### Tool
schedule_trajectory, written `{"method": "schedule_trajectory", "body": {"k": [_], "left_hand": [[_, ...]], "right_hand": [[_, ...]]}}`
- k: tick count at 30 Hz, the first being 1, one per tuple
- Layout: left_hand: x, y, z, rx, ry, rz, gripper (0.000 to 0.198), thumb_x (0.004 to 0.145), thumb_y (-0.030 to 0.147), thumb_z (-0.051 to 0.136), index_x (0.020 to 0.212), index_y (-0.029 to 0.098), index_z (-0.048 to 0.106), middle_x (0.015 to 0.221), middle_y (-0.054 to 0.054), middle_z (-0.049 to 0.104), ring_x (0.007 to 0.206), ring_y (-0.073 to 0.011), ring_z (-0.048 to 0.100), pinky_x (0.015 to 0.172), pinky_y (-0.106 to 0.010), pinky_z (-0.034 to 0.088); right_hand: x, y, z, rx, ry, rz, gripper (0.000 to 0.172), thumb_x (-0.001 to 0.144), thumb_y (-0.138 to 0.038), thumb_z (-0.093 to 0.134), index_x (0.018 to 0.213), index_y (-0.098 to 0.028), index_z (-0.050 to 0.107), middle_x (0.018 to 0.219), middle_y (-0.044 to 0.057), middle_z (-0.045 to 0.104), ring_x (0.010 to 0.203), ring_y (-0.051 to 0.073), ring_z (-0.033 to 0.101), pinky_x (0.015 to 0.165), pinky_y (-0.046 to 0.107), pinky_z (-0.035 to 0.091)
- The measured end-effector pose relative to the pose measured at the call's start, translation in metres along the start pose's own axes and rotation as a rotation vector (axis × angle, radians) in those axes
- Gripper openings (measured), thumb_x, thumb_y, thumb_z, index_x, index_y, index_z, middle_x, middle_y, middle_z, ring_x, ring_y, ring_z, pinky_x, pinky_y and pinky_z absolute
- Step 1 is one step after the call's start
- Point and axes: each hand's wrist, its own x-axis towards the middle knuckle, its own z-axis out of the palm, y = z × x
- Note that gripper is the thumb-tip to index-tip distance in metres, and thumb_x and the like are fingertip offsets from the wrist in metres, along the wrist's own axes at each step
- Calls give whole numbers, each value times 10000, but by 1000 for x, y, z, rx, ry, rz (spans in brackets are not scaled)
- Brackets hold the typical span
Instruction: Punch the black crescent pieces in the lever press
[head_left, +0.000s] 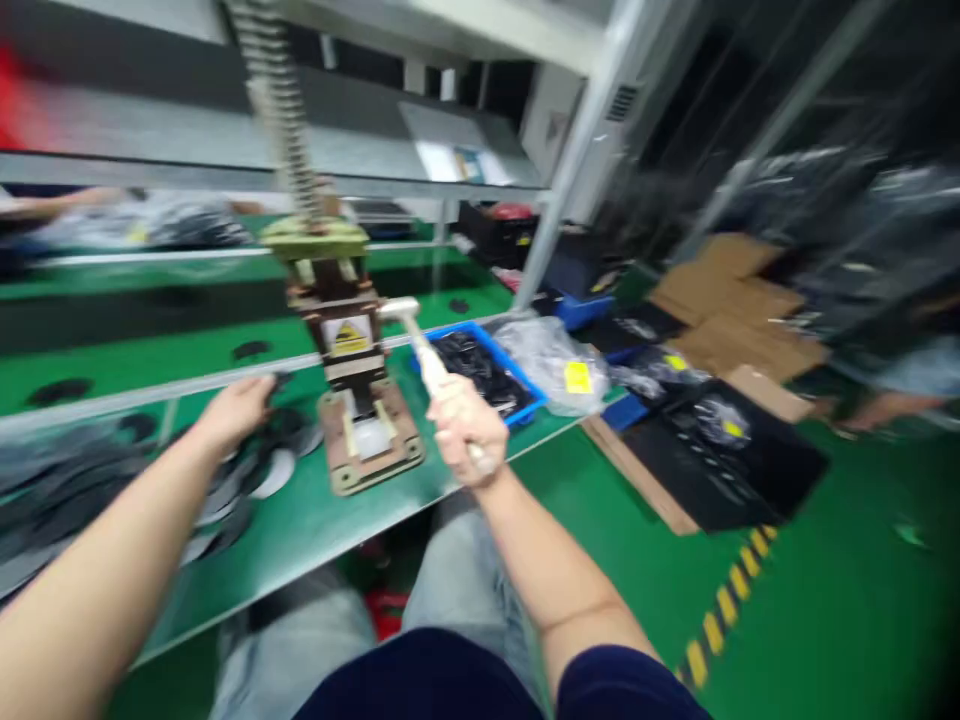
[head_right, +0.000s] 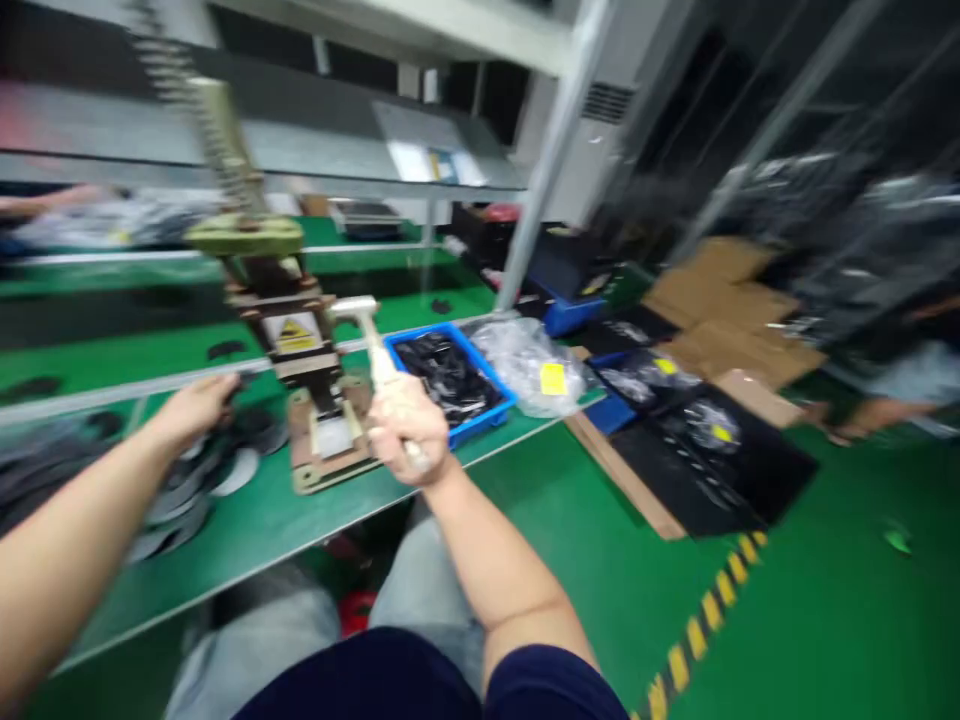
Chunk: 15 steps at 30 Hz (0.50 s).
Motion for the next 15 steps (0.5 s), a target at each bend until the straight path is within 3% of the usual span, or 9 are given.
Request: {"method": "schedule_trajectory", "body": {"k": [2, 4, 7, 10, 15], "left_hand": [[-19, -27, -26, -95, -18, -89, 267, 1019, 408, 643, 1003, 145, 687, 847, -25, 703, 719, -163, 698, 655, -299, 606], [-36, -39, -29, -328, -129, -121, 245, 947, 384, 739, 925, 166, 629, 754, 3, 686, 652, -145, 703, 605, -250, 589], [-56, -37, -10, -525, -253, -160, 358, 845, 365, 865, 889, 181, 560, 728, -7, 711, 679, -155, 750, 637, -241, 621], [-66, -28, 11, -530, -327, -171, 397, 816, 350, 902, 890, 183, 550, 686, -16, 711, 661, -176, 764, 604, -245, 630], [-57, -16, 34, -486, -296, -184, 333, 928, 340, 797, 842, 188, 514, 580, -11, 669, 588, -184, 749, 531, -231, 608]], "right_hand": [[-4, 7, 0, 81, 1, 49, 280, 893, -251, 617, 624, -216, 544, 627, -19, 581, 754, 164, 661, 1022, 504, 544], [-7, 14, 0, 87, 5, 62, 290, 897, -226, 614, 623, -216, 518, 632, -20, 562, 747, 167, 647, 1028, 536, 535], [-8, 16, 0, 81, 11, 61, 288, 894, -205, 609, 627, -214, 501, 632, -23, 550, 733, 166, 638, 1020, 555, 537], [-7, 12, 0, 66, 11, 58, 286, 896, -199, 598, 630, -216, 496, 630, -26, 545, 722, 166, 629, 1012, 569, 543], [-5, 11, 0, 57, -12, 67, 280, 895, -204, 601, 638, -221, 492, 638, -28, 545, 733, 167, 630, 1028, 580, 540]]}}
